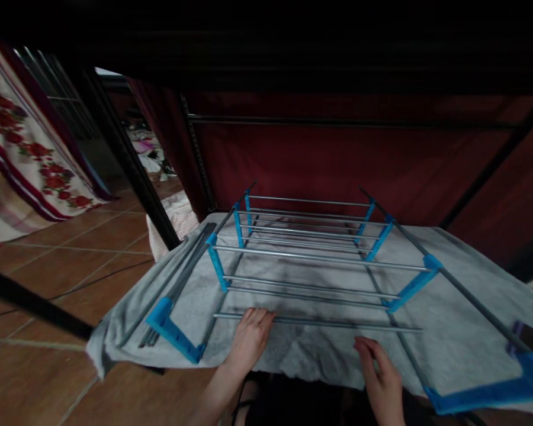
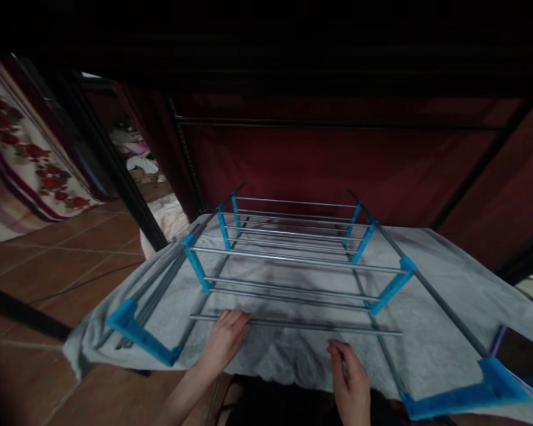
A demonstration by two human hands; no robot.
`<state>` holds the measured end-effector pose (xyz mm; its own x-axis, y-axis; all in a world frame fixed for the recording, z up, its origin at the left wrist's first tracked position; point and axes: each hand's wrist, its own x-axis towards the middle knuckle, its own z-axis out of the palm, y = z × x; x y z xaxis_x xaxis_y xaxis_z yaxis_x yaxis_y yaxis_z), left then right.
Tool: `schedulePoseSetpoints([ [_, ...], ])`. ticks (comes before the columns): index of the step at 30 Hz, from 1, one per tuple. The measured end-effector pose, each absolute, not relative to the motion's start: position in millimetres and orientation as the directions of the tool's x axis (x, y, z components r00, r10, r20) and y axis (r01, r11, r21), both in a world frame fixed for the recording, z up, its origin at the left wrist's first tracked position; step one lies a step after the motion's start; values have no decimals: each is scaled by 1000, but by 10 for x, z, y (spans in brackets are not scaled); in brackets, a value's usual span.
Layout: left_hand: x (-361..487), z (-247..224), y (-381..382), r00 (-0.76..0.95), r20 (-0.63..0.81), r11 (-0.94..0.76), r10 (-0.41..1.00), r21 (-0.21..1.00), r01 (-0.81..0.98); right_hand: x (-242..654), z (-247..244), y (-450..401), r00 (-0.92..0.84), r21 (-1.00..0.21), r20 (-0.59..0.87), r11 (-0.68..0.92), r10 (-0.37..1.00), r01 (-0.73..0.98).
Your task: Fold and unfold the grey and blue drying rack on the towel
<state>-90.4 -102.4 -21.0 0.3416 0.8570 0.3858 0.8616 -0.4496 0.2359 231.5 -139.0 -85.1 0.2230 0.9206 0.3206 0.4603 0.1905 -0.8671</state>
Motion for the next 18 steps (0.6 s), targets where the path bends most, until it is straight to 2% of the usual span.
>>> schedulePoseSetpoints([
  [2, -935, -179, -1016, 360, 393, -471, 846, 236, 850, 2250, -692, -1407, 49, -618, 547, 364, 836, 696],
  [3, -941, -162, -1008, 364, 404, -479, 839, 233, 846, 2200, -604, -1376, -70, -482, 602, 431, 795, 763],
  [5, -944, -123, -983, 363, 432, -490, 826, 230, 841, 2075, -442, -1252, -292, -247, 605, 524, 740, 815],
  [7, -952, -72, -954, 357, 452, -493, 817, 227, 840, 1947, -331, -1083, -435, -93, 550, 569, 713, 817],
  [9, -983, -18, -928, 358, 476, -501, 803, 215, 838, 1845, -280, -908, -502, -5, 503, 584, 703, 812],
  [11, -1038, 22, -915, 330, 531, -497, 780, 205, 843, 1778, -267, -744, -529, 34, 488, 590, 694, 806],
  [13, -1107, 33, -924, 222, 627, -443, 747, 220, 869, 1738, -257, -595, -543, 48, 490, 601, 682, 797],
  [15, -1182, 9, -947, 19, 720, -345, 694, 309, 886, 1711, -228, -467, -539, 50, 495, 597, 681, 800],
  [18, -1296, -82, -953, -350, 708, -229, 613, 583, 779, 1675, -168, -324, -523, 54, 492, 576, 696, 816],
])
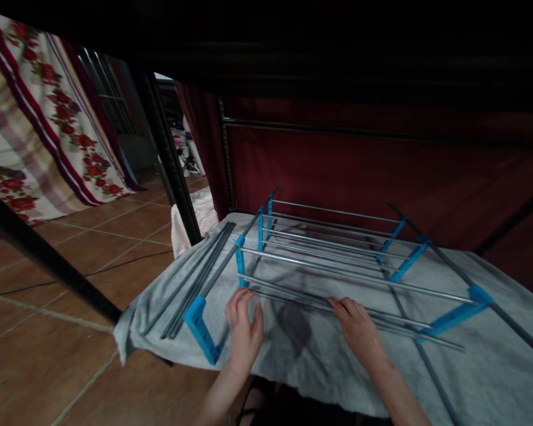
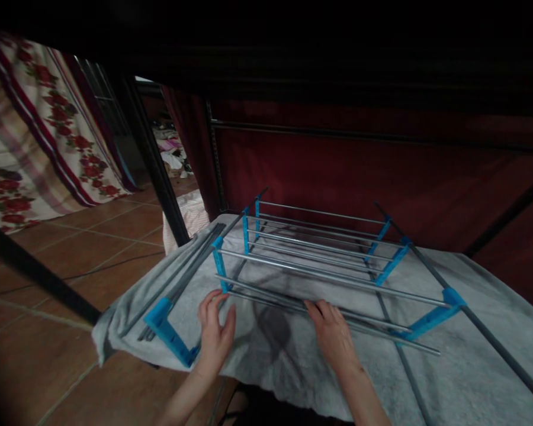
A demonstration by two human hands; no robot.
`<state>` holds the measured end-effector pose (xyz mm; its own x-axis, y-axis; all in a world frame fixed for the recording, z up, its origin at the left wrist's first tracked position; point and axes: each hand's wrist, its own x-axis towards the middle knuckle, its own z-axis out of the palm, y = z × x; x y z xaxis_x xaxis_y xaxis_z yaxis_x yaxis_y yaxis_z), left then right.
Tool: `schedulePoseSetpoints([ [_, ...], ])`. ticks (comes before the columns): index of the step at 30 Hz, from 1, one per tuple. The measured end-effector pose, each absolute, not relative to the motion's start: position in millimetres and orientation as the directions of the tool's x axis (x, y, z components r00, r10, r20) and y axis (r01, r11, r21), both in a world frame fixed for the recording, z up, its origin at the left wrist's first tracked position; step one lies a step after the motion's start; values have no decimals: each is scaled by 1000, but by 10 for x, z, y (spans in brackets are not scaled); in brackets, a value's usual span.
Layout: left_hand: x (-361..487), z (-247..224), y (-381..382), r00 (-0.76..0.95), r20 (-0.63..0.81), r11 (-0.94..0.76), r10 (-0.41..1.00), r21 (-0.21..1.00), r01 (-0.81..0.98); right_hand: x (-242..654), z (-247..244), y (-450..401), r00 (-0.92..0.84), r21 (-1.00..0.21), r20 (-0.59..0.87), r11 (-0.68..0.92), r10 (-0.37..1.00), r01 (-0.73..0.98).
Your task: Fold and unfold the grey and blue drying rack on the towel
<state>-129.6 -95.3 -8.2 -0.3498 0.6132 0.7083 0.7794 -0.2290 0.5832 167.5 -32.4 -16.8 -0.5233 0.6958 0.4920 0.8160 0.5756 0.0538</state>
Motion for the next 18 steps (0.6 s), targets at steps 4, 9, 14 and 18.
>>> schedulePoseSetpoints([
  [4, -1446, -236, -782, -700, 455, -147, 550, 878, 455, 1645, -137, -206, -512, 40, 512, 576, 690, 817],
  [9, -1594, -277, -430, -823, 272, -189, 499, 961, 203, 1707, -165, -104, -511, 22, 532, 593, 675, 805],
  [14, -1658, -162, -204, -860, 282, -262, 426, 948, 181, 1798, -166, -29, -505, 12, 517, 584, 692, 812],
  [18, -1679, -76, -67, -857, 267, -348, 442, 931, 111, 1777, -157, 52, -534, 29, 525, 613, 663, 790],
])
